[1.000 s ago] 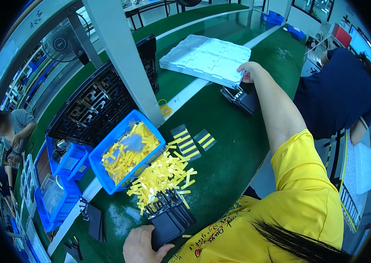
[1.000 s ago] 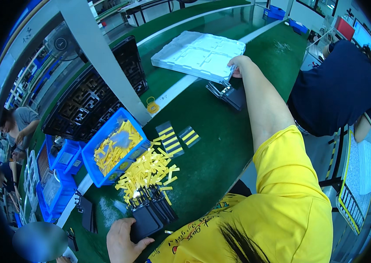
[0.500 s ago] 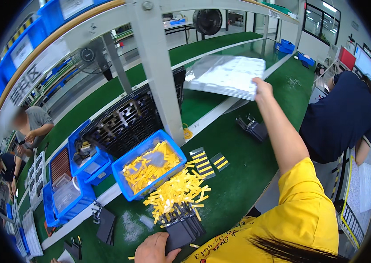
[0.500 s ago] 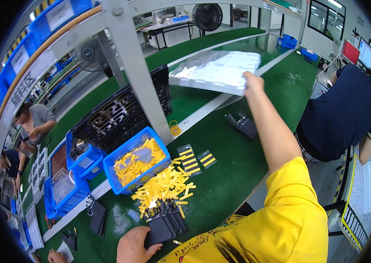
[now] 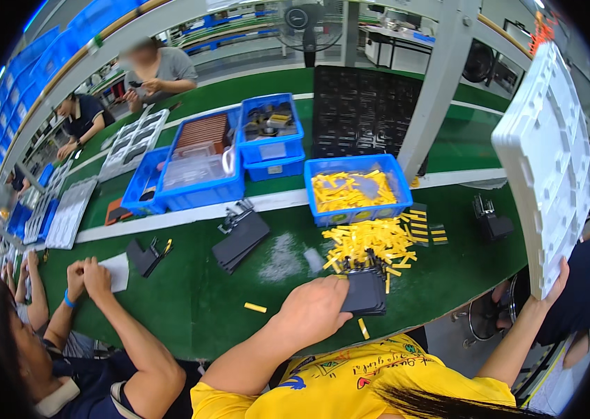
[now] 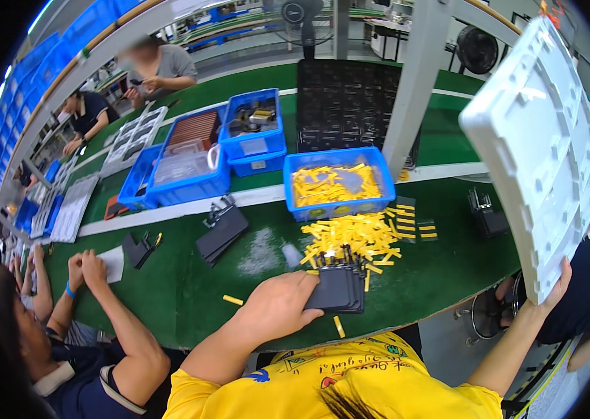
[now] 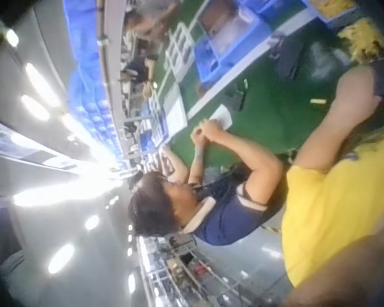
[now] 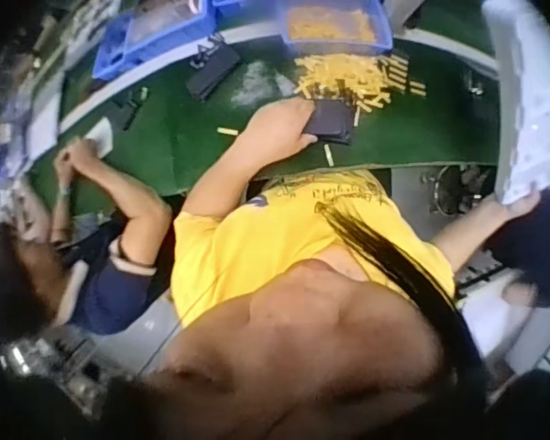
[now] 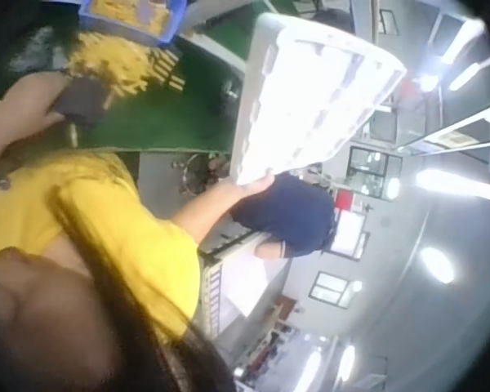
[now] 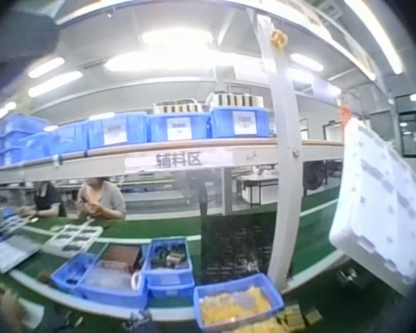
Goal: The recorder is applying yellow and black striped adhesive strips to L-shaped black plastic components at a factory workbench.
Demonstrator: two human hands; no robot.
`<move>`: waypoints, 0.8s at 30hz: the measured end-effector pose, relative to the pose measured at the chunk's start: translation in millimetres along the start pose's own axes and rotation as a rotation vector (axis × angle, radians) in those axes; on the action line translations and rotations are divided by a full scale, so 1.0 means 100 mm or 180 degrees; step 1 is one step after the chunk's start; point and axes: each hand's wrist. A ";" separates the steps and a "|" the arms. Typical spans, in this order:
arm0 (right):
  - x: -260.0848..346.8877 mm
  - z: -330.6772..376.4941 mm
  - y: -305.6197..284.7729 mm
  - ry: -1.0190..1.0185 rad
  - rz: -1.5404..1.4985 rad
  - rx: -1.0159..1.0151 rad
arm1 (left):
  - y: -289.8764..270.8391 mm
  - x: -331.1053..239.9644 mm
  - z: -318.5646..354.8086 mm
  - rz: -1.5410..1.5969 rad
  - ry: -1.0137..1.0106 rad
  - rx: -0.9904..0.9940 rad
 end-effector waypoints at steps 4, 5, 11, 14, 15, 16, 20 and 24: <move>-0.23 0.05 1.03 0.0302 -0.0045 0.0006 | -0.01 0.00 0.03 0.0058 0.0009 -0.0104; -0.32 0.08 1.44 0.0494 -0.0071 0.0061 | -0.07 -0.01 0.01 0.0012 -0.0296 0.0310; -1.10 0.11 3.30 0.1149 0.0710 0.1528 | 0.05 0.09 0.08 -0.0090 -0.0289 0.0358; -1.65 0.07 4.05 0.1881 0.0373 0.1789 | 0.06 0.10 0.03 0.0013 -0.0026 0.0333; -1.95 0.02 4.23 0.1965 0.0071 0.1906 | 0.05 0.10 0.03 0.0041 -0.0027 0.0347; -2.06 0.02 4.45 0.1936 0.0142 0.1821 | 0.05 0.10 0.00 0.0069 -0.0010 0.0355; -2.71 -0.19 4.84 0.1740 0.0766 0.1889 | 0.07 0.08 -0.01 0.0103 -0.0043 0.0322; -2.36 -0.27 4.53 -0.1146 0.2953 0.1782 | 0.00 0.06 0.01 0.0142 -0.0115 0.0312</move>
Point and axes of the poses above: each hand's wrist, its own z-axis away from the middle knuckle, its own y-axis out of the palm, x = y × z, and after that the axes turned 11 degrees about z, right-handed
